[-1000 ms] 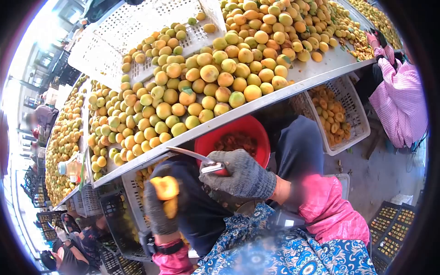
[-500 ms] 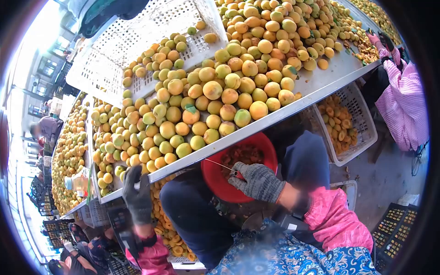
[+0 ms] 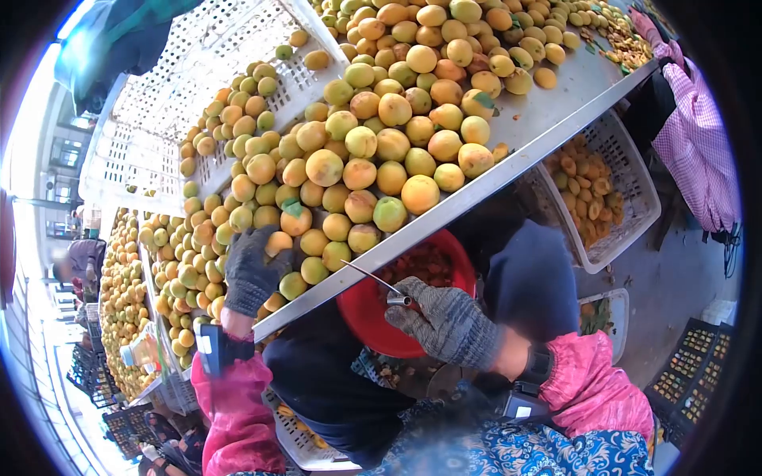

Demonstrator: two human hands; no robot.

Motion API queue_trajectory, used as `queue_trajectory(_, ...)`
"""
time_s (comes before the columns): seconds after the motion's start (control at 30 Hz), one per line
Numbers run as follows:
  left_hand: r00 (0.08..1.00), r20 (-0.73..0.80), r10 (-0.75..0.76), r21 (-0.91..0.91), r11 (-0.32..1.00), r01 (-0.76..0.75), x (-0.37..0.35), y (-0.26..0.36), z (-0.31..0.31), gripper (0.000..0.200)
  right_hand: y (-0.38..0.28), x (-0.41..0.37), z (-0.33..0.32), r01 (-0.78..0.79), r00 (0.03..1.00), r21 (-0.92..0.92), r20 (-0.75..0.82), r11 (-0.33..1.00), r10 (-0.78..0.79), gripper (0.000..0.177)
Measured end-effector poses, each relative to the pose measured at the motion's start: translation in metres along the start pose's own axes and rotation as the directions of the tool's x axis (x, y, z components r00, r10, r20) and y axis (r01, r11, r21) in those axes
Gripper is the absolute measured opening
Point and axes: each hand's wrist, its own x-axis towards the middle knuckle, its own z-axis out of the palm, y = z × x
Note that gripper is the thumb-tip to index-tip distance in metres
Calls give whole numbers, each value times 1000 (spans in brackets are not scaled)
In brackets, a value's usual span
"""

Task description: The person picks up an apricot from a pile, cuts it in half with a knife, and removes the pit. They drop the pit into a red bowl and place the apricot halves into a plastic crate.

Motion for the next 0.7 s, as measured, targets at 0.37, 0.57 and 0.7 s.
queue_trajectory(0.37,896,50,-441,-986,119,114,-93,116,2,34,-19,-21,28,42,999,352,-30,935,-34,23)
queue_trajectory(0.57,879,183,-441,-892,-450,-40,-125,174,3,52,-30,-45,32,64,998,214,-30,975,-59,26)
queue_trajectory(0.7,887,144,-439,-893,-443,-74,-139,188,-4,49,-31,-59,37,92,994,271,39,958,-106,41)
